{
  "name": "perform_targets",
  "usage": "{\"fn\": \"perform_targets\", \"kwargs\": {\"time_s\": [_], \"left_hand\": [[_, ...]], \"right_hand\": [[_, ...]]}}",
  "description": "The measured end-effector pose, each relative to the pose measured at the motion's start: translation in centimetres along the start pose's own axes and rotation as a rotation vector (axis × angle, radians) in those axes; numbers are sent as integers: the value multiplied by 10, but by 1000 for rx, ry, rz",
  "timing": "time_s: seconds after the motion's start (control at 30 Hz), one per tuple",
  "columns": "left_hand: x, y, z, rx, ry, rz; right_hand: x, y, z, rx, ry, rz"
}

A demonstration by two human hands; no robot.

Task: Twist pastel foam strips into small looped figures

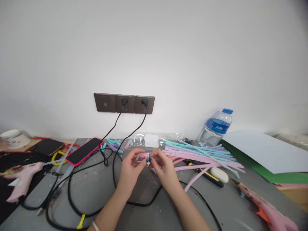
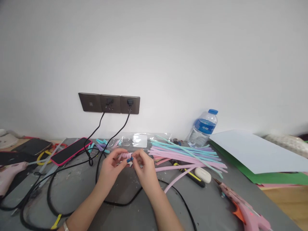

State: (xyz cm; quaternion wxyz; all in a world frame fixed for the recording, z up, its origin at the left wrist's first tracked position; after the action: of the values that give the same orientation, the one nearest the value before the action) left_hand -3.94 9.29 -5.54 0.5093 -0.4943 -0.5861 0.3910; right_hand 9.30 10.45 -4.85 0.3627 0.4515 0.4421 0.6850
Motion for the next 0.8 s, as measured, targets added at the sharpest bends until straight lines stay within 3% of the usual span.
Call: {"fn": "perform_targets", "kwargs": {"time_s": [0.1, 0.3, 0.53, 0.67, 0.8], "left_hand": [[3, -4, 3, 121, 74, -18], [5, -16, 10, 254, 70, -141], [6, -15, 6, 133, 101, -124], [5, -14, 3, 100, 124, -112], [4, -11, 1, 133, 137, -136]], "right_hand": [[2, 0, 1, 109, 2, -7], [6, -9, 4, 457, -25, -121], [1, -21, -5, 717, 65, -337], [-1, -20, -8, 740, 134, -357], [-1, -20, -6, 660, 122, -339]]}}
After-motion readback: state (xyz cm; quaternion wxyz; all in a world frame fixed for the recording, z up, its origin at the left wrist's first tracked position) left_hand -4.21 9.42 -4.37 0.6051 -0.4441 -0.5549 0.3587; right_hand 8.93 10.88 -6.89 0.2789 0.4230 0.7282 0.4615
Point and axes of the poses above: each hand's wrist, its own x-axis towards the middle knuckle, its own z-axis out of the back of the hand, y = z × x, the point moved 6 cm from there along x, towards the middle knuckle, and after that the axes turned 7 degrees about y, right-handed, at the moved point
